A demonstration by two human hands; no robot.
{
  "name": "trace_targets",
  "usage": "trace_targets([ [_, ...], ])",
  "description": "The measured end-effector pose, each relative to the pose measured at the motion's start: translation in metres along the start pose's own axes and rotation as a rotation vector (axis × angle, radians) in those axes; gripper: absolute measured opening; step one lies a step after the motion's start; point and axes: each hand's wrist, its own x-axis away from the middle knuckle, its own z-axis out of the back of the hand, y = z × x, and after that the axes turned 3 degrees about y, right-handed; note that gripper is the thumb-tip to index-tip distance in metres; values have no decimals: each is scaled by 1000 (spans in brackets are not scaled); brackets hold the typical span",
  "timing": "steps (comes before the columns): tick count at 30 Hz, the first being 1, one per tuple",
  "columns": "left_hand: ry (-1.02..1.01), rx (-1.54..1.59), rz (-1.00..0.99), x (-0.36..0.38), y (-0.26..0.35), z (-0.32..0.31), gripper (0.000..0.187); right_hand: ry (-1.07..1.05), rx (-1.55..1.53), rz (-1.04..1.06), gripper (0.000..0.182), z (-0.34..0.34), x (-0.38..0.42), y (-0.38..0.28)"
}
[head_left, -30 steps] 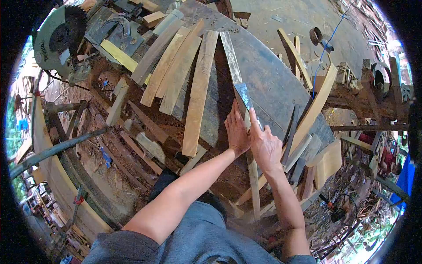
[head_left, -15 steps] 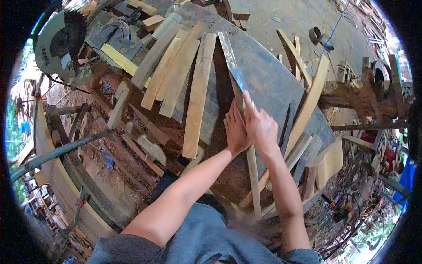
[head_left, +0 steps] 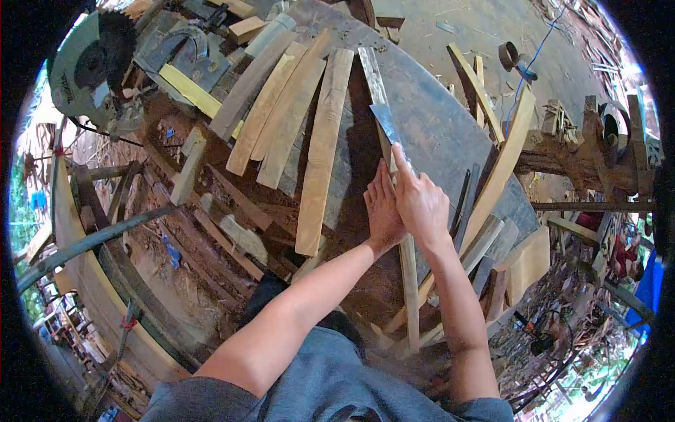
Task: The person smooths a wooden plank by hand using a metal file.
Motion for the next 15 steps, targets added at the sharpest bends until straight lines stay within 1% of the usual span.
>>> trace_targets([
  [2, -17, -34, -9, 6, -2, 0, 91, -17, -10, 7, 49, 0, -4, -2],
  [4, -25, -15, 39, -6, 1, 0, 88, 6, -27, 0, 49, -4, -18, -2],
  [5, -27, -16, 30, -12, 1, 1, 88, 51, -36, 19, 51, -8, -26, -3],
  [7, 35, -42, -90, -24, -3, 5, 85, 111, -50, 36, 52, -13, -33, -4],
  [10, 38, -68, -119, -26, -1, 10, 85, 91, -89, -8, 50, -14, -28, -5],
  [12, 29, -97, -144, -28, -2, 8, 86, 31, -218, -44, 51, -8, -15, 4],
  [14, 44, 49, -4, -26, -8, 0, 87, 59, -272, -124, 52, -3, 18, 16],
  [15, 35, 46, 9, -27, -3, 4, 91, 79, -325, -174, 55, -2, 42, 22],
])
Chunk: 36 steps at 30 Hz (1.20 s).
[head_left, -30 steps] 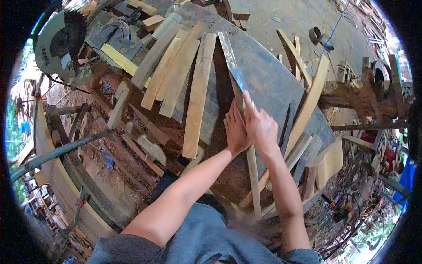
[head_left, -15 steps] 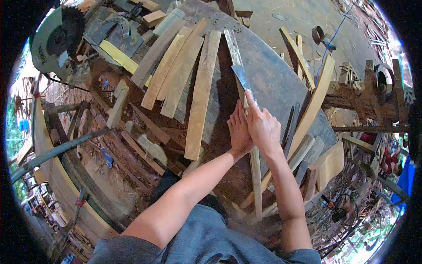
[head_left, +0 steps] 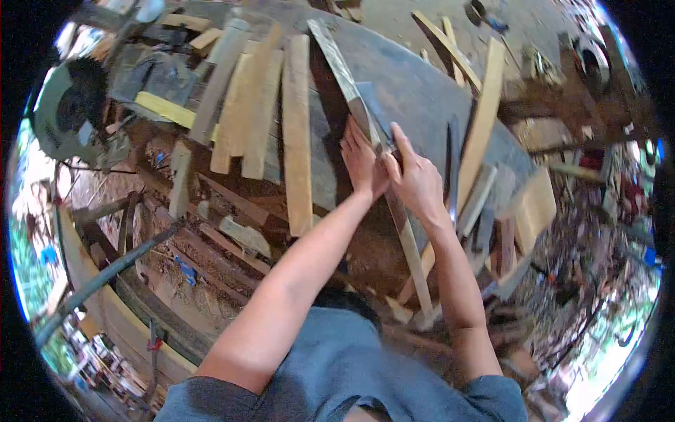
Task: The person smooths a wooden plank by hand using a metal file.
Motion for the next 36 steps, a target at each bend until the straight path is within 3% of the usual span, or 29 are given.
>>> trace_targets([
  [2, 44, -164, 10, 4, -6, -15, 100, -12, -41, -141, 58, 8, 49, 20],
  [4, 67, -106, -6, 3, -3, -15, 98, 166, 12, -265, 59, 2, 101, 47],
  [7, 10, -84, 54, 6, 3, -14, 98, 221, 19, -494, 60, -7, 172, 69],
  [9, 8, -61, 173, 1, 7, -17, 97, 292, 44, -476, 61, -17, 210, 78],
  [11, 25, -24, 128, -4, -8, -24, 97, 357, 60, -494, 66, -29, 232, 84],
  [18, -27, 42, 139, -14, -14, -1, 92, 234, 237, -641, 77, -38, 224, 76],
  [23, -89, 12, 143, -11, -15, 6, 91, 247, 293, -731, 67, -26, 222, 77],
  [30, -18, 57, 129, -2, -12, 4, 86, 299, 363, -631, 66, -22, 204, 87],
  [33, 21, 70, 54, 3, -21, 0, 87, 277, 384, -690, 62, -20, 194, 83],
  [36, 73, 122, 21, 12, -24, -3, 85, 464, 294, -543, 55, -22, 205, 88],
])
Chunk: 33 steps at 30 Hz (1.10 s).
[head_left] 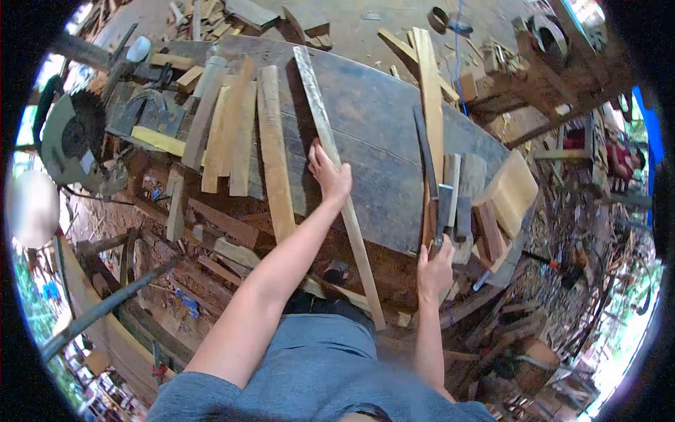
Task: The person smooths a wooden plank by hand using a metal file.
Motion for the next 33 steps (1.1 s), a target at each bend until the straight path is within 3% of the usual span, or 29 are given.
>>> trace_targets([
  [4, 32, -18, 53, 29, 8, -6, 84, -86, -166, 70, 47, 13, 0, -9],
  [6, 70, -22, 48, 41, 5, -13, 86, -233, -383, 48, 45, 10, -3, -27],
  [8, 80, -66, 70, 41, 14, -8, 83, -175, -329, 294, 47, 5, -15, -49],
  [10, 70, -141, 126, 31, 31, 3, 81, -589, -519, -43, 50, 32, -32, -100],
  [11, 49, -213, 171, 24, 34, 5, 80, -595, -519, -45, 50, 23, -37, -108],
  [13, 76, -275, 88, 9, 25, 3, 76, -404, -596, 317, 52, 4, -45, -123],
  [16, 120, -278, -23, 1, -3, -8, 75, -496, -361, 468, 53, 10, -68, -154],
  [20, 33, -388, -25, 2, -7, -6, 78, -526, -288, 552, 51, -7, -79, -164],
  [22, 27, -243, -9, 2, 0, 1, 71, -554, -272, 548, 50, -8, -84, -166],
  [29, -52, -208, -5, 1, 12, 10, 83, -514, -289, 590, 48, -42, -130, -228],
  [33, -84, -242, -51, 1, 11, 11, 93, -498, -294, 601, 47, -38, -134, -229],
])
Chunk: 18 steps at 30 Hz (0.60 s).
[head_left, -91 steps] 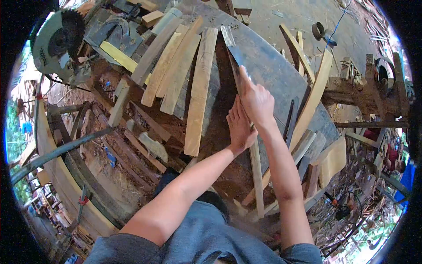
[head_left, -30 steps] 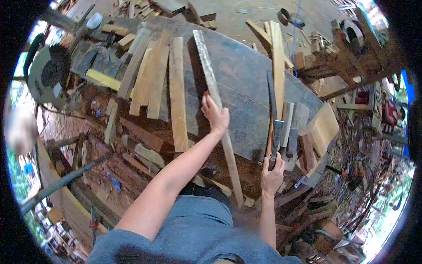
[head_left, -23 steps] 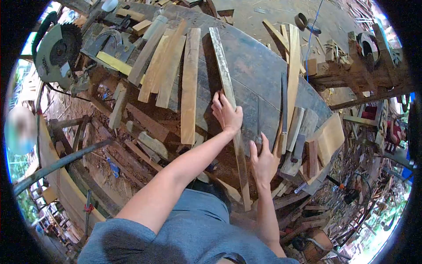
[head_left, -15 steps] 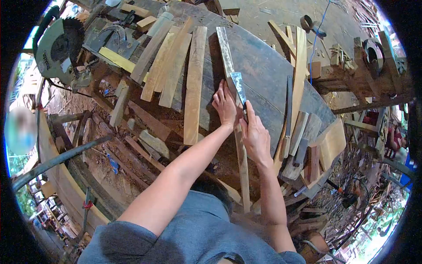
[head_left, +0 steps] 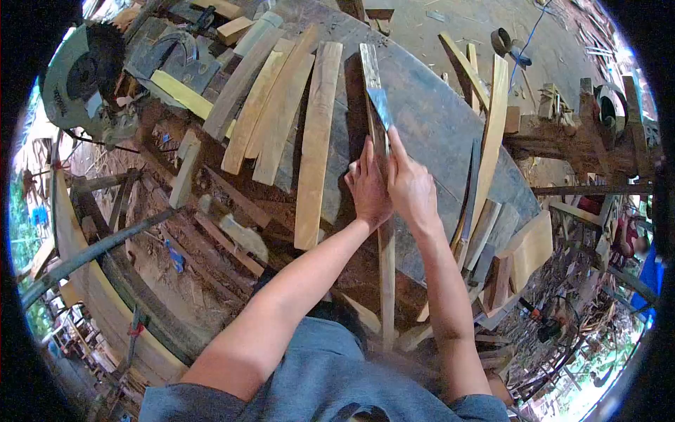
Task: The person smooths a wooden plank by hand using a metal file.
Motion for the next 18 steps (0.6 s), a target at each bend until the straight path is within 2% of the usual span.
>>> trace_targets([
  [3, -39, 89, 67, -11, 0, 10, 92, -55, 47, -29, 48, 3, 29, 7],
  [5, -17, 143, 6, -5, 0, 13, 92, -66, 42, -54, 49, -1, 30, 11],
  [6, -88, 87, 93, -8, 1, 10, 93, -54, 44, -30, 49, 0, 20, 9],
  [7, -99, 87, 95, -3, 2, 8, 93, -34, 47, -4, 50, 2, 5, 7],
  [11, -48, -79, -2, -7, -1, 5, 93, 45, 18, -49, 48, -8, -59, -6],
  [13, 8, 87, -42, -6, -1, 7, 95, 64, 53, 6, 45, -7, -52, -4],
  [16, 1, 69, 4, -7, -4, 0, 97, -22, 31, -9, 44, -2, -7, 0],
  [18, -3, 41, 19, -5, -2, 3, 97, -28, 33, -18, 45, -4, -15, -3],
])
